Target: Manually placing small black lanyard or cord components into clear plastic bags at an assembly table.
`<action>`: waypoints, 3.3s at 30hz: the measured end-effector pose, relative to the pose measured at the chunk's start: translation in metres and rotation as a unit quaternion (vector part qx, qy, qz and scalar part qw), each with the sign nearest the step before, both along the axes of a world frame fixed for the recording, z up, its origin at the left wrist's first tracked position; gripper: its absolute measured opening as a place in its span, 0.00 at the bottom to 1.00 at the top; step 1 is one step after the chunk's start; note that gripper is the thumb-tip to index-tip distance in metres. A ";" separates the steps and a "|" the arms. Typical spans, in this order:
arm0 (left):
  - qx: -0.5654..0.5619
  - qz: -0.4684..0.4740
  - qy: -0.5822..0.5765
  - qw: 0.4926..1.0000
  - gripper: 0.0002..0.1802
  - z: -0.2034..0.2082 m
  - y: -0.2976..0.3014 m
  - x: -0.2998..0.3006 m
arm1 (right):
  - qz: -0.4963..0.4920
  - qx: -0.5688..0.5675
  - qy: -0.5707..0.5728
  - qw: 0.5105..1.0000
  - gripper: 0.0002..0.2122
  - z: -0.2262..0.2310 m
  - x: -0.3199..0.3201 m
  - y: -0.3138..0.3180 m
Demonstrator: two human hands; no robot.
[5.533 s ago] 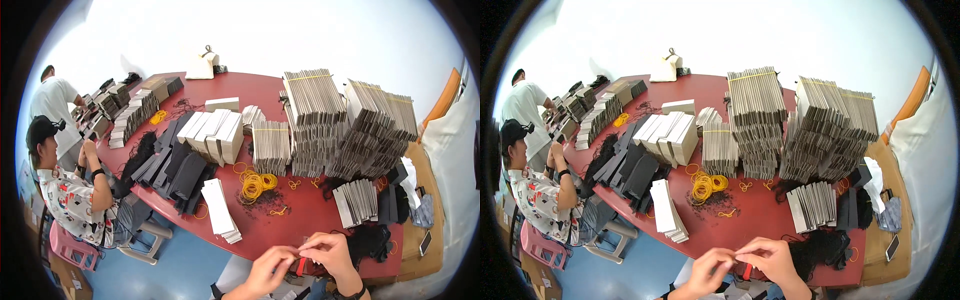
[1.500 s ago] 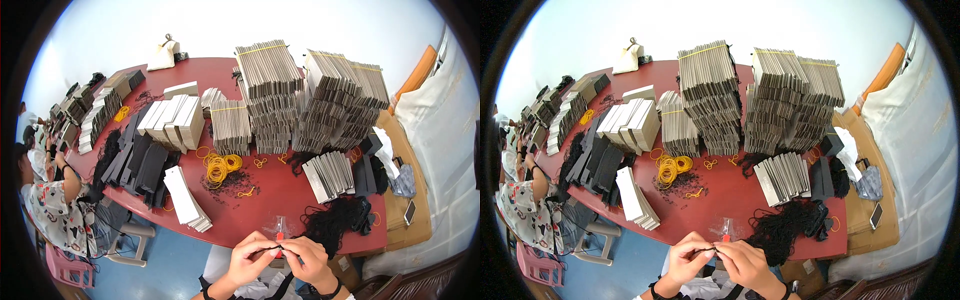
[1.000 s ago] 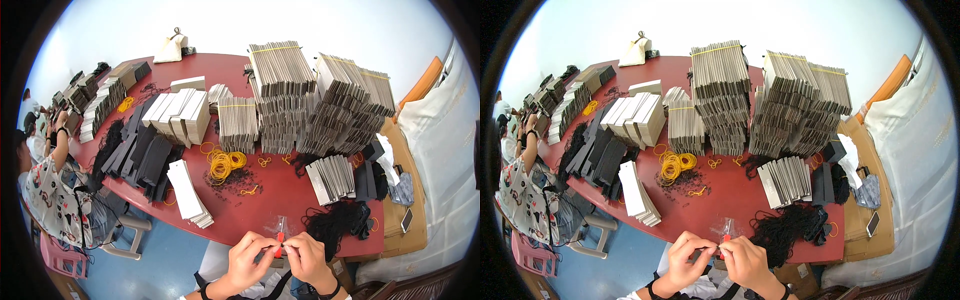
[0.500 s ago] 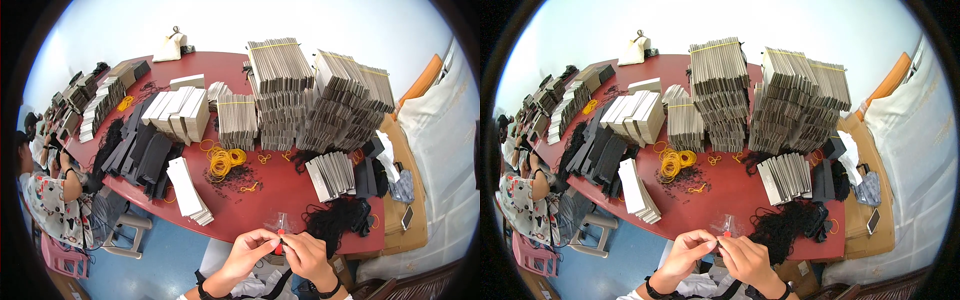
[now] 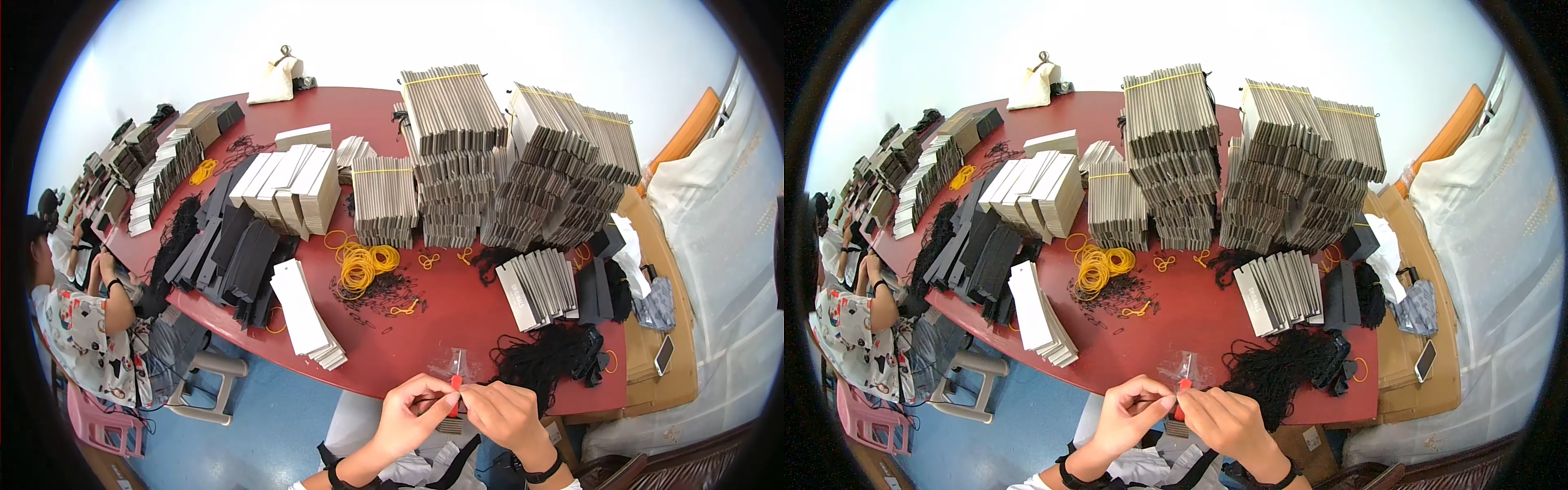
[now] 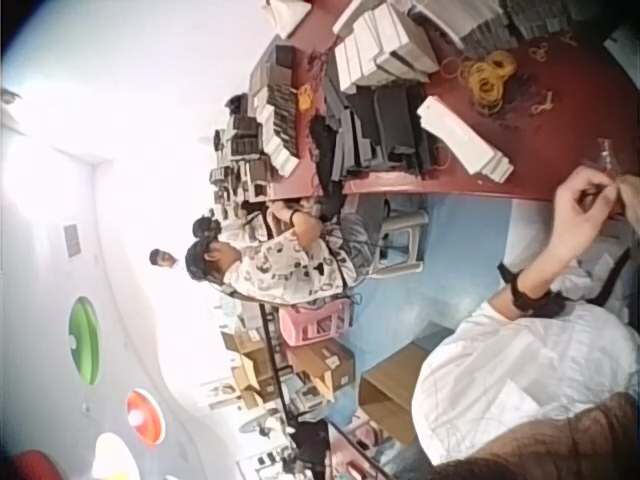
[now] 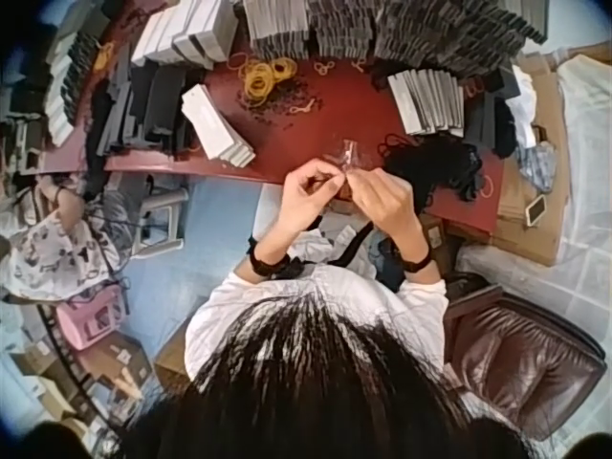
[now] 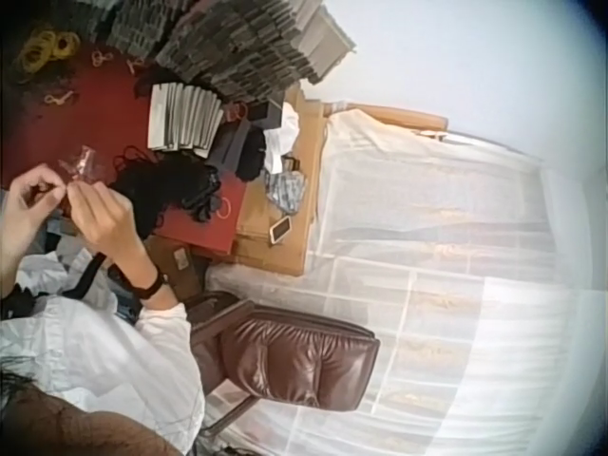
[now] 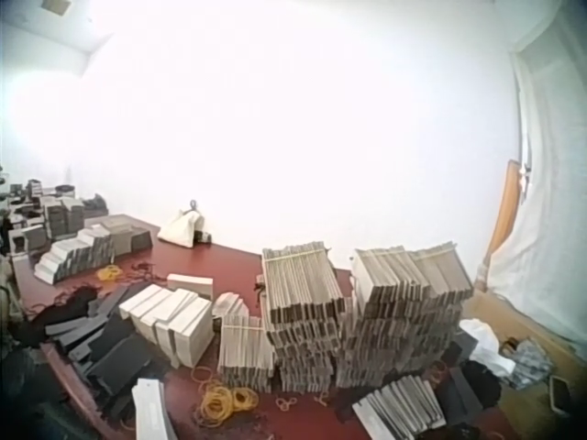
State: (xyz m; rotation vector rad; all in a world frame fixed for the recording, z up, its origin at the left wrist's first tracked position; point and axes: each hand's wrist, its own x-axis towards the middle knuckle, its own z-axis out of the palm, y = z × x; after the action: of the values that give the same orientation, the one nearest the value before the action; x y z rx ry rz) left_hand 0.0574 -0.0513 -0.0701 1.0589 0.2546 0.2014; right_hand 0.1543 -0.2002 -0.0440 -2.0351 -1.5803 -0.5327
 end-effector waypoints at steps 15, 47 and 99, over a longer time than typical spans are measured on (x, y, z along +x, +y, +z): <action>-0.062 -0.060 0.045 0.995 0.08 -0.004 0.001 0.005 | -0.027 0.035 0.193 0.980 0.13 -0.002 0.004 -0.002; 0.314 -0.148 0.045 0.937 0.09 -0.049 0.000 -0.055 | -0.091 0.109 0.638 0.756 0.02 -0.104 -0.049 -0.139; 0.408 -0.031 -0.029 0.912 0.05 -0.061 -0.020 -0.058 | -0.039 0.014 0.772 0.634 0.04 -0.219 -0.069 -0.108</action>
State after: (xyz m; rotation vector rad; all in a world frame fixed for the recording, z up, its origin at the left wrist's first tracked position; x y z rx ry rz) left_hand -0.0010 -0.0713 -0.1307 1.8874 0.0732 0.2912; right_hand 0.0855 -0.3084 -0.2625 -1.4883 -0.3260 1.0041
